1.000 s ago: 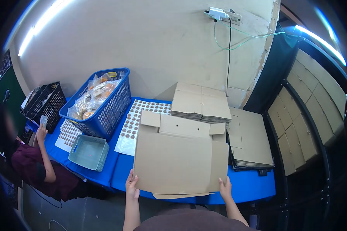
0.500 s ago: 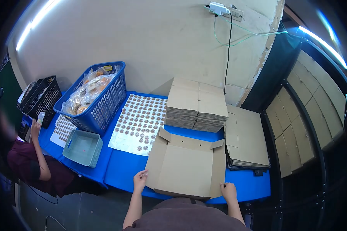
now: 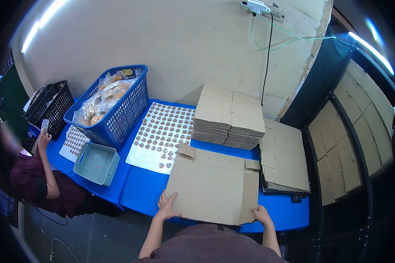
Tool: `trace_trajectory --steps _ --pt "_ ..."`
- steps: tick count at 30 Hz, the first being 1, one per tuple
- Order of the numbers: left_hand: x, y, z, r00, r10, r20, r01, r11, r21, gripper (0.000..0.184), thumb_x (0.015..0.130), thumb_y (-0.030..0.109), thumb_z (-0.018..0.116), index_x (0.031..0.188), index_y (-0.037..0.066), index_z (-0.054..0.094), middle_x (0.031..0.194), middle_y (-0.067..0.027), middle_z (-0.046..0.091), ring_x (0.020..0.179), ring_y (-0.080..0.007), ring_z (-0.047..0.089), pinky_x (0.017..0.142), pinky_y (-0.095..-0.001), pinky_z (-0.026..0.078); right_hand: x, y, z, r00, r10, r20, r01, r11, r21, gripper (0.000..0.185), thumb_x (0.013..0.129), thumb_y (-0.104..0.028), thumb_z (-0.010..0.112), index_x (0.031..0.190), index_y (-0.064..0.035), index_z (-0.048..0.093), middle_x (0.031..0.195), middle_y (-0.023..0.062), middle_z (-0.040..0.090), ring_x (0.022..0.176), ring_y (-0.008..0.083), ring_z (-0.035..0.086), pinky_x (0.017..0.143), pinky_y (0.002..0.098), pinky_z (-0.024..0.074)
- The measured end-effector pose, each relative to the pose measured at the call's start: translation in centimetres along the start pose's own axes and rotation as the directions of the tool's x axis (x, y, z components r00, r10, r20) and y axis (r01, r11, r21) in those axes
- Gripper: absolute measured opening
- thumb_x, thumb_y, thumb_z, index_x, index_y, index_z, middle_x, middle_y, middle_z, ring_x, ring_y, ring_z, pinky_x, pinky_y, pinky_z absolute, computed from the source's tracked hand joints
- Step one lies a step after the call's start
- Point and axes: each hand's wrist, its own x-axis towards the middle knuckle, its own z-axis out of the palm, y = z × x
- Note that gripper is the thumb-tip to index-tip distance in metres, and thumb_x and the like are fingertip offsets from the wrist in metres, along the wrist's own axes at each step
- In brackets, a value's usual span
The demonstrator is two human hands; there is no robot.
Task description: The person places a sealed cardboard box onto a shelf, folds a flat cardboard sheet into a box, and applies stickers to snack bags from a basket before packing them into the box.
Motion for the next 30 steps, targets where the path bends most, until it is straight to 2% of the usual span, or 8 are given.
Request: trace_trajectory --steps 5,9,13,16,20,25,28,30 --pt "-0.7 1.2 -0.5 1.000 -0.013 -0.003 0.014 0.997 0.074 0.144 0.038 0.051 0.090 0.150 0.026 0.003 0.150 -0.0289 -0.016 0.140 -0.0455 -0.010 0.110 -0.0605 -0.001 -0.6 -1.1 -2.2 0.997 -0.046 -0.066 0.074 0.841 0.536 0.030 0.095 -0.018 0.048 0.104 0.0086 0.056 0.076 0.0166 0.064 0.053 0.0242 0.062 0.041 0.0329 0.0476" --pt "-2.0 2.2 -0.9 0.997 0.036 -0.061 -0.023 0.981 0.195 0.152 0.037 0.048 0.091 0.150 0.020 -0.006 0.149 -0.0287 -0.017 0.139 -0.0454 -0.012 0.109 -0.0621 -0.003 -0.7 -2.0 -3.8 0.996 -0.042 -0.085 0.087 0.757 0.648 0.030 0.094 -0.022 0.050 0.106 0.0043 0.058 0.081 0.0106 0.065 0.061 0.0197 0.063 0.041 0.0289 0.0467" --pt "-2.5 1.6 -0.6 0.974 -0.019 -0.225 0.042 0.994 0.101 0.154 0.039 0.039 0.093 0.148 0.012 -0.010 0.150 -0.0275 -0.014 0.140 -0.0452 -0.009 0.108 -0.0645 0.000 -2.9 -8.2 -4.5 0.999 -0.030 -0.026 0.035 0.367 0.930 0.024 0.094 -0.022 0.052 0.105 -0.0024 0.061 0.083 0.0042 0.067 0.061 0.0102 0.062 0.043 0.0227 0.0456" --pt "-3.0 -1.3 0.8 0.863 -0.251 -0.438 0.127 0.948 -0.292 0.139 0.055 0.027 0.091 0.148 0.012 -0.010 0.151 -0.0261 -0.003 0.140 -0.0415 0.006 0.109 -0.0611 0.015 -2.3 -10.1 -5.8 0.960 -0.280 -0.009 -0.001 -0.036 0.999 0.028 0.097 -0.021 0.047 0.110 0.0015 0.058 0.086 0.0070 0.065 0.064 0.0125 0.063 0.054 0.0189 0.0534" --pt "-4.2 -3.4 -1.1 0.763 -0.303 -0.572 0.050 0.909 -0.414 0.129 0.062 0.026 0.087 0.149 0.012 -0.008 0.149 -0.0249 0.007 0.138 -0.0409 0.014 0.110 -0.0531 0.021 0.2 -13.3 -5.9 0.862 -0.496 -0.108 -0.086 -0.351 0.932 0.032 0.099 -0.019 0.041 0.116 0.0060 0.052 0.097 0.0136 0.064 0.081 0.0175 0.063 0.069 0.0246 0.0549" --pt "-3.2 -4.6 -0.7 0.815 -0.170 -0.554 -0.100 0.900 -0.423 0.099 0.075 0.016 0.077 0.149 0.011 0.012 0.140 -0.0223 0.026 0.123 -0.0380 0.040 0.104 -0.0450 0.035 5.7 -15.3 -6.2 0.700 -0.669 -0.251 -0.013 -0.363 0.932 0.049 0.102 -0.030 0.033 0.139 0.0012 0.030 0.121 0.0189 0.055 0.101 0.0234 0.057 0.091 0.0357 0.0473" --pt "-3.2 -3.3 1.7 0.805 -0.230 -0.548 -0.056 0.888 -0.455 0.073 0.079 0.010 0.071 0.142 0.011 0.033 0.135 -0.0177 0.034 0.110 -0.0298 0.050 0.092 -0.0398 0.044 4.9 -18.0 -4.4 0.749 -0.554 -0.364 0.532 0.176 0.828 0.070 0.094 -0.064 0.021 0.151 -0.0282 0.001 0.157 0.0061 0.009 0.143 0.0267 0.009 0.112 0.0531 0.0092" --pt "-3.1 -2.1 3.2 0.752 -0.301 -0.586 -0.034 0.870 -0.491 0.052 0.081 0.007 0.065 0.130 0.011 0.048 0.131 -0.0151 0.039 0.102 -0.0238 0.053 0.082 -0.0342 0.048 4.7 -18.4 -3.1 0.735 -0.599 -0.317 0.585 0.325 0.743 0.071 0.094 -0.060 0.027 0.151 -0.0255 0.000 0.157 0.0073 0.006 0.143 0.0260 0.004 0.112 0.0516 0.0077"
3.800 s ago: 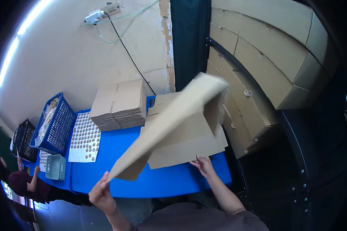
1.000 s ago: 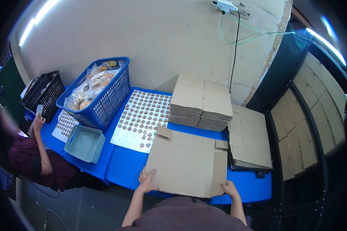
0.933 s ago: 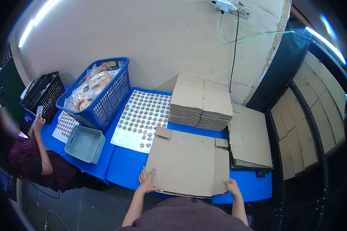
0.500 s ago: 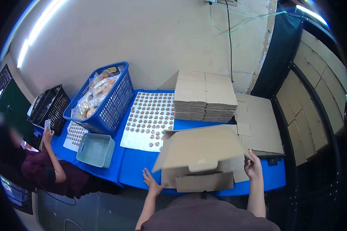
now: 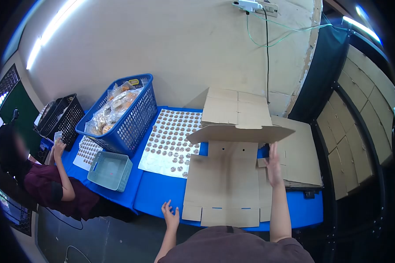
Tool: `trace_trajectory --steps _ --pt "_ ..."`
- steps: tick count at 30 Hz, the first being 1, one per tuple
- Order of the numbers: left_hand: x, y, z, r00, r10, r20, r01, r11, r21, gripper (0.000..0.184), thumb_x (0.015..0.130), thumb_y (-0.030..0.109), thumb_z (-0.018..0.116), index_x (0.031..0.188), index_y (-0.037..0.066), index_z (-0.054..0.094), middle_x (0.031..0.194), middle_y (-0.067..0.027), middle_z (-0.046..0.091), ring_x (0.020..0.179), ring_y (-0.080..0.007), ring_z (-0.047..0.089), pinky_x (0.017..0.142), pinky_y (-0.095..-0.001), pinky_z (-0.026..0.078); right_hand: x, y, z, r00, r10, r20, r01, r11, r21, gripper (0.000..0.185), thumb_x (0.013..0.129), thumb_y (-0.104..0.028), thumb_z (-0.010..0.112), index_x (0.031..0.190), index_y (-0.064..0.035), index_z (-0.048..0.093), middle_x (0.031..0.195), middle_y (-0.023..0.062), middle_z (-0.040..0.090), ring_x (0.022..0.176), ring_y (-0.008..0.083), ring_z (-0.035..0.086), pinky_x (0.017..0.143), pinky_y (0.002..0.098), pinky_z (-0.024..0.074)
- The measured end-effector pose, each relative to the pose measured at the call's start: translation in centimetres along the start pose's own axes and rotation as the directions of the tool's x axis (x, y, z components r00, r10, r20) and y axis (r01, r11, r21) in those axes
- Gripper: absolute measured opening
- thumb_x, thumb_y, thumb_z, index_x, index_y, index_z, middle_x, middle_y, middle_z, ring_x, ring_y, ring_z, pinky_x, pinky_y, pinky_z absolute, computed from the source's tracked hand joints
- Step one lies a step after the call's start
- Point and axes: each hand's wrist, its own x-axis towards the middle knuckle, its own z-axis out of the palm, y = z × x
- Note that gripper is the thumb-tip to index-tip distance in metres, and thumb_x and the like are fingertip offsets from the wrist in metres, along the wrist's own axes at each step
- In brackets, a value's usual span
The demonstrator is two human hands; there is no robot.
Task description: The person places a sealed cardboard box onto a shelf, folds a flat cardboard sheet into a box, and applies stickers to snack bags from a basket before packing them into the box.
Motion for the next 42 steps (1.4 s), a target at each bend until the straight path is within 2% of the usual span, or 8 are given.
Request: trace_trajectory --steps 8,10,16,23,27,29,35,42 --pt "-1.4 -1.1 2.0 0.954 0.181 0.237 -0.232 0.950 0.209 0.051 0.079 0.004 0.067 0.126 0.005 0.048 0.120 -0.0169 0.048 0.098 -0.0249 0.056 0.082 -0.0348 0.049 -0.7 2.4 0.6 0.984 0.064 0.167 0.035 0.847 -0.530 0.080 0.091 -0.031 0.056 0.151 -0.0142 0.006 0.157 0.0123 0.005 0.145 0.0261 0.002 0.114 0.0432 0.0113" --pt "-1.2 2.7 1.2 0.926 -0.096 0.365 0.091 0.995 0.030 0.060 0.076 0.003 0.070 0.130 0.003 0.045 0.112 -0.0207 0.057 0.102 -0.0304 0.060 0.085 -0.0381 0.048 -0.1 1.9 1.3 0.985 0.033 0.170 0.075 0.802 -0.592 0.079 0.090 -0.028 0.056 0.151 -0.0150 0.007 0.157 0.0119 0.009 0.145 0.0258 0.005 0.114 0.0439 0.0132" --pt "0.1 2.3 -0.2 0.876 0.020 0.483 -0.002 0.999 -0.038 0.066 0.072 -0.001 0.072 0.132 0.002 0.046 0.118 -0.0212 0.061 0.112 -0.0301 0.059 0.091 -0.0352 0.047 3.2 -0.6 4.5 0.891 -0.369 0.263 0.329 0.127 -0.936 0.085 0.082 -0.028 0.067 0.149 -0.0141 0.018 0.155 0.0186 0.001 0.142 0.0396 0.004 0.112 0.0508 0.0161" --pt "-0.9 7.5 -3.2 0.864 0.020 0.503 -0.107 0.984 0.146 0.059 0.076 0.004 0.070 0.131 0.007 0.049 0.116 -0.0202 0.061 0.110 -0.0344 0.058 0.090 -0.0392 0.047 8.3 5.0 5.6 0.911 -0.394 0.124 0.236 0.250 -0.939 0.088 0.082 -0.028 0.066 0.150 -0.0129 0.012 0.156 0.0142 -0.001 0.142 0.0413 -0.002 0.110 0.0581 0.0124" --pt "-2.6 6.9 -4.5 0.854 0.050 0.518 -0.195 0.954 0.229 0.056 0.081 0.007 0.065 0.133 0.007 0.046 0.112 -0.0210 0.062 0.097 -0.0339 0.064 0.082 -0.0401 0.050 6.7 5.5 8.3 0.967 -0.241 0.078 0.013 -0.256 -0.966 0.087 0.080 -0.017 0.063 0.150 -0.0114 0.011 0.155 0.0182 0.000 0.142 0.0413 -0.002 0.110 0.0606 0.0030" --pt "-3.4 5.9 -4.6 0.777 -0.187 0.601 0.152 0.982 0.108 0.051 0.084 0.005 0.060 0.133 0.006 0.046 0.105 -0.0204 0.065 0.075 -0.0267 0.069 0.069 -0.0367 0.053 6.1 5.3 9.1 0.965 -0.257 0.057 0.006 -0.195 -0.981 0.091 0.077 -0.013 0.064 0.150 -0.0118 0.009 0.155 0.0210 -0.002 0.142 0.0409 -0.001 0.110 0.0616 0.0028" --pt "-4.8 7.7 -6.6 0.703 -0.136 0.698 0.135 0.989 0.057 0.046 0.088 0.000 0.054 0.133 0.004 0.045 0.094 -0.0181 0.067 0.063 -0.0203 0.067 0.060 -0.0335 0.053 8.2 6.0 7.7 0.812 -0.583 -0.033 0.056 0.135 -0.989 0.092 0.082 -0.018 0.066 0.150 -0.0115 0.005 0.152 0.0259 -0.006 0.141 0.0447 0.000 0.111 0.0577 0.0078" --pt "-5.8 4.9 -11.1 0.783 -0.200 0.589 0.207 0.977 0.057 0.044 0.083 0.001 0.063 0.127 0.006 0.055 0.084 -0.0111 0.070 0.064 -0.0125 0.066 0.058 -0.0268 0.051 9.5 4.0 13.0 0.708 -0.694 0.132 0.137 -0.049 -0.989 0.074 0.078 -0.005 0.058 0.145 -0.0171 0.029 0.149 0.0243 0.011 0.137 0.0445 0.013 0.109 0.0554 0.0174"
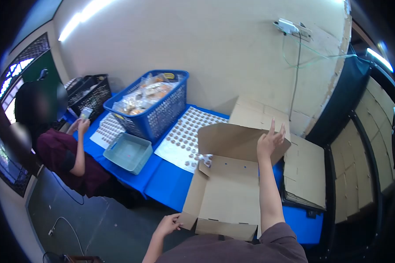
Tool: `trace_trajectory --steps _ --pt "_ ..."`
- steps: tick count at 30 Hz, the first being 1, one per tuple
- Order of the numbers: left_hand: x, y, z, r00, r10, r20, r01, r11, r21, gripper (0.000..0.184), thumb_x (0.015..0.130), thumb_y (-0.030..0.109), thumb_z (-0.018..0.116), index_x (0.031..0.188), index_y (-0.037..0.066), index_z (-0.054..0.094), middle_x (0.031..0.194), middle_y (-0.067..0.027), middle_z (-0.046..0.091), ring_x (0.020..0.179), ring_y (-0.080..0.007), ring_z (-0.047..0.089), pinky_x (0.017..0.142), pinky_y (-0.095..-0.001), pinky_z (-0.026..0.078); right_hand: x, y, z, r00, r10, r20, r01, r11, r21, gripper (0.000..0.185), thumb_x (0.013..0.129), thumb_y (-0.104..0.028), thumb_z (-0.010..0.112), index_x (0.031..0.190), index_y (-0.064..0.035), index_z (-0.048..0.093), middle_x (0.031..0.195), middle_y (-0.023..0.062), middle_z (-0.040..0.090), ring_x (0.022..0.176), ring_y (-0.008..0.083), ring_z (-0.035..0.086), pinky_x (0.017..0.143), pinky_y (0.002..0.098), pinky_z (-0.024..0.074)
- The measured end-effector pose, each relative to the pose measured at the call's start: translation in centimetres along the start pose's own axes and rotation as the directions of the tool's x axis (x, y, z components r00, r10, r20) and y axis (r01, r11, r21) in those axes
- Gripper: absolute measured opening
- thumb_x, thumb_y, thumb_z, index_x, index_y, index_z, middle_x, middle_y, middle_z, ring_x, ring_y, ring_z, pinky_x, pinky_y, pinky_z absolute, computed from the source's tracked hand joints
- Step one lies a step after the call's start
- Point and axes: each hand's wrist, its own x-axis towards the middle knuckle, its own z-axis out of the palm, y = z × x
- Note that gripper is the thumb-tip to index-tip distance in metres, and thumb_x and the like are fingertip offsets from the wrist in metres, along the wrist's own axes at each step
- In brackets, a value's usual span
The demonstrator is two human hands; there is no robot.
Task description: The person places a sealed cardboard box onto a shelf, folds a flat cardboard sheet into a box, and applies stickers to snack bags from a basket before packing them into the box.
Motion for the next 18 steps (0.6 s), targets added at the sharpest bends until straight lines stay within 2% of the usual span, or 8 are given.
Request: trace_trajectory --steps 2,6,8,9,11,13,16,18 --pt "-0.6 0.0 0.7 0.999 0.017 -0.030 -0.018 0.998 -0.061 0.044 0.082 0.005 0.066 0.125 0.006 0.057 0.085 -0.0108 0.071 0.065 -0.0123 0.066 0.059 -0.0260 0.051 -1.9 -3.1 -0.9 0.994 -0.098 -0.050 0.101 0.993 0.068 0.067 0.073 0.002 0.055 0.137 -0.0177 0.044 0.142 0.0184 0.025 0.131 0.0404 0.024 0.105 0.0524 0.0225" --pt "-0.3 -1.5 2.0 0.990 0.107 -0.091 -0.100 0.992 0.078 0.050 0.082 0.015 0.066 0.129 0.006 0.053 0.085 -0.0132 0.070 0.068 -0.0175 0.067 0.066 -0.0293 0.052 -11.0 -7.7 -2.7 0.943 -0.290 0.165 0.209 0.898 0.387 0.062 0.069 0.006 0.055 0.127 -0.0148 0.053 0.136 0.0137 0.036 0.130 0.0369 0.029 0.106 0.0490 0.0248" --pt "-1.5 -0.2 2.4 0.984 0.120 -0.134 -0.110 0.991 0.081 0.053 0.083 0.013 0.063 0.133 0.007 0.048 0.085 -0.0136 0.070 0.069 -0.0186 0.068 0.067 -0.0299 0.052 -17.3 -6.0 -1.9 0.820 -0.452 0.350 0.185 0.789 0.586 0.044 0.067 0.006 0.055 0.109 -0.0049 0.058 0.117 0.0225 0.052 0.113 0.0406 0.044 0.098 0.0479 0.0346" --pt "-2.0 0.7 2.6 0.974 0.137 -0.183 -0.124 0.989 0.084 0.057 0.083 0.012 0.060 0.137 0.007 0.044 0.085 -0.0141 0.069 0.070 -0.0197 0.068 0.068 -0.0306 0.052 -20.6 -4.3 -2.3 0.605 -0.567 0.559 0.022 0.713 0.701 0.035 0.068 0.006 0.054 0.102 -0.0016 0.056 0.112 0.0251 0.053 0.107 0.0409 0.047 0.094 0.0480 0.0376" --pt "-1.9 0.5 2.4 0.982 0.117 -0.147 -0.104 0.990 0.093 0.065 0.082 0.005 0.055 0.143 0.008 0.034 0.085 -0.0134 0.068 0.074 -0.0184 0.068 0.069 -0.0298 0.052 -25.6 -1.4 -4.8 0.326 -0.628 0.706 -0.032 0.739 0.673 0.035 0.074 -0.007 0.061 0.108 -0.0032 0.056 0.117 0.0224 0.053 0.113 0.0393 0.046 0.097 0.0449 0.0386" --pt "-1.2 -1.9 2.9 0.988 0.055 -0.146 -0.089 0.968 -0.234 0.066 0.082 0.001 0.054 0.144 0.007 0.032 0.085 -0.0127 0.067 0.079 -0.0178 0.069 0.070 -0.0285 0.053 -29.2 2.0 -8.2 0.287 -0.547 0.787 0.048 0.828 0.558 0.044 0.077 -0.022 0.065 0.118 -0.0066 0.056 0.126 0.0199 0.050 0.118 0.0371 0.044 0.101 0.0458 0.0353" --pt "-0.2 -2.8 3.7 0.986 0.092 -0.142 -0.123 0.964 -0.234 0.057 0.083 0.001 0.056 0.137 0.004 0.040 0.084 -0.0126 0.066 0.080 -0.0177 0.069 0.070 -0.0275 0.053 -32.2 6.4 -12.5 0.198 -0.380 0.904 0.168 0.921 0.350 0.051 0.080 -0.030 0.065 0.126 -0.0107 0.054 0.134 0.0173 0.045 0.123 0.0345 0.041 0.103 0.0484 0.0308" --pt "-0.1 -1.7 4.8 0.986 0.103 -0.128 -0.130 0.966 -0.223 0.050 0.082 0.002 0.058 0.131 0.001 0.048 0.082 -0.0121 0.066 0.079 -0.0166 0.068 0.069 -0.0272 0.053 -32.5 8.3 -14.3 0.198 -0.283 0.939 0.106 0.958 0.266 0.052 0.079 -0.029 0.067 0.126 -0.0119 0.054 0.135 0.0158 0.044 0.124 0.0338 0.040 0.104 0.0493 0.0294"
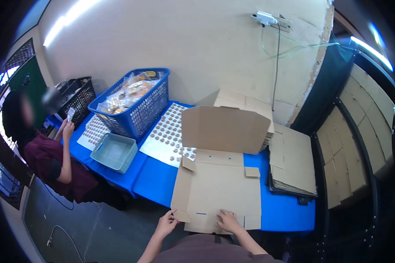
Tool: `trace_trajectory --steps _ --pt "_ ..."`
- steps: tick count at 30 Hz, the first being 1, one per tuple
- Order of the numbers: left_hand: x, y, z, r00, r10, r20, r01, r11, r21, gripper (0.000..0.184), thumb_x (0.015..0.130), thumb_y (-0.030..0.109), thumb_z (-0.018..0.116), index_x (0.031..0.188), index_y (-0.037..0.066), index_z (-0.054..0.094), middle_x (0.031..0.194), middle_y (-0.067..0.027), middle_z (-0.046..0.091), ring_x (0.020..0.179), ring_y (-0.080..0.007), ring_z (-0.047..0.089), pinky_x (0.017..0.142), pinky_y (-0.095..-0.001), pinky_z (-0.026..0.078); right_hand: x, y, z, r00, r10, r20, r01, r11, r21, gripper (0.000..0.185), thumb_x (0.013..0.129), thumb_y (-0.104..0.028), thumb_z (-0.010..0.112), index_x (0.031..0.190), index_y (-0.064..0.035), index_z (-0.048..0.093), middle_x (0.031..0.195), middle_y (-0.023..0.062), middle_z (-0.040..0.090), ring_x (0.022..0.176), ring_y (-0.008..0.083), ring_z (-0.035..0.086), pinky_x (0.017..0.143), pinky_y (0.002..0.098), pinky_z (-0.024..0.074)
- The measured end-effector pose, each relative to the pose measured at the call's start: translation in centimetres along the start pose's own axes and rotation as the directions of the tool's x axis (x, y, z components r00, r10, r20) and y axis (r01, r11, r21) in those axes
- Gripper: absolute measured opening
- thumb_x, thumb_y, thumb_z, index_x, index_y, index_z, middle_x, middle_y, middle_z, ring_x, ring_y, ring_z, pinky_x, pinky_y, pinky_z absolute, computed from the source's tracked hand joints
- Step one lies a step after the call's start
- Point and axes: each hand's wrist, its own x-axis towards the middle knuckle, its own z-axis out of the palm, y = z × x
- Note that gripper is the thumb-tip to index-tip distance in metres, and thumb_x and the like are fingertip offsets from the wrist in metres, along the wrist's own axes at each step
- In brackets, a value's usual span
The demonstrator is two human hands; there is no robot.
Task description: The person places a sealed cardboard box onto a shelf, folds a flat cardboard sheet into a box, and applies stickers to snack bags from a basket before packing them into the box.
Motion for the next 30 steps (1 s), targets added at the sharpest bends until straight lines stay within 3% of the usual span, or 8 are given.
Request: trace_trajectory --steps 3,11,12,15,19,21,25,30 --pt "0.1 2.4 2.4 0.971 0.157 -0.182 -0.103 0.956 0.276 0.023 0.080 0.011 0.063 0.098 -0.003 0.067 0.073 -0.0123 0.067 0.073 -0.0140 0.067 0.065 -0.0273 0.052 -3.7 0.1 -0.8 0.994 0.110 0.003 -0.110 0.992 0.056 0.057 0.074 -0.027 0.072 0.126 -0.0136 0.055 0.137 0.0131 0.042 0.126 0.0338 0.037 0.104 0.0498 0.0282" --pt "3.0 2.1 6.4 0.989 0.134 -0.064 -0.073 0.814 0.577 0.046 0.098 0.038 0.042 0.111 -0.001 0.063 0.085 -0.0244 0.067 0.087 -0.0353 0.067 0.084 -0.0435 0.050 -4.1 0.5 -1.4 0.986 0.164 -0.036 -0.159 0.981 0.110 0.073 0.059 -0.014 0.083 0.125 -0.0135 0.052 0.141 0.0096 0.034 0.129 0.0333 0.033 0.102 0.0483 0.0311" --pt "2.5 3.0 7.0 1.000 -0.016 0.003 0.010 0.728 0.686 0.048 0.100 0.039 0.032 0.130 0.008 0.052 0.118 -0.0323 0.054 0.116 -0.0423 0.051 0.099 -0.0508 0.039 -4.3 0.0 -1.9 0.988 0.143 -0.057 -0.139 0.988 0.068 0.070 0.059 -0.015 0.083 0.122 -0.0117 0.052 0.139 0.0105 0.035 0.129 0.0332 0.033 0.101 0.0487 0.0315" --pt "0.6 4.8 9.5 0.988 -0.070 -0.137 0.149 0.643 0.751 0.048 0.099 0.041 0.034 0.140 0.017 0.040 0.146 -0.0337 0.018 0.134 -0.0455 0.025 0.108 -0.0519 0.028 -3.4 0.8 -1.1 0.987 0.076 -0.141 -0.076 0.997 0.005 0.062 0.060 -0.018 0.083 0.114 -0.0107 0.052 0.131 0.0114 0.041 0.123 0.0323 0.037 0.098 0.0487 0.0317" --pt "1.0 2.8 10.8 0.985 -0.040 -0.167 0.152 0.649 0.745 0.047 0.096 0.030 0.042 0.143 0.023 0.037 0.150 -0.0300 0.001 0.138 -0.0453 0.013 0.111 -0.0470 0.023 -1.7 2.1 -0.1 0.985 0.018 -0.171 -0.023 0.999 -0.025 0.050 0.065 -0.022 0.079 0.105 -0.0124 0.052 0.109 0.0099 0.052 0.110 0.0289 0.046 0.092 0.0471 0.0325" --pt "1.5 0.5 10.0 0.971 0.233 -0.051 -0.215 0.948 0.236 0.055 0.089 0.013 0.047 0.142 0.022 0.039 0.147 -0.0282 0.014 0.137 -0.0417 0.017 0.112 -0.0426 0.023 -2.1 2.4 -0.7 0.993 0.042 -0.111 -0.044 0.999 -0.018 0.050 0.069 -0.026 0.077 0.109 -0.0111 0.051 0.102 0.0091 0.057 0.104 0.0278 0.050 0.091 0.0466 0.0322" --pt "0.8 1.7 9.2 0.987 0.157 -0.029 -0.156 0.987 0.030 0.065 0.079 0.000 0.047 0.142 0.015 0.039 0.142 -0.0183 0.027 0.134 -0.0292 0.029 0.112 -0.0380 0.025 -4.1 2.4 -5.1 0.946 0.144 0.290 -0.241 0.911 0.334 0.076 0.069 -0.032 0.080 0.130 -0.0131 0.039 0.114 0.0115 0.055 0.112 0.0277 0.048 0.094 0.0480 0.0300" --pt "0.1 -1.1 11.0 0.963 0.238 -0.130 -0.259 0.949 -0.178 0.055 0.078 -0.016 0.044 0.127 0.007 0.051 0.144 -0.0158 0.036 0.136 -0.0282 0.033 0.106 -0.0365 0.035 -8.0 4.5 -2.0 0.997 -0.043 0.068 0.054 0.985 -0.164 0.104 0.058 -0.028 0.085 0.143 -0.0171 0.026 0.138 0.0171 0.032 0.129 0.0368 0.031 0.101 0.0535 0.0277"
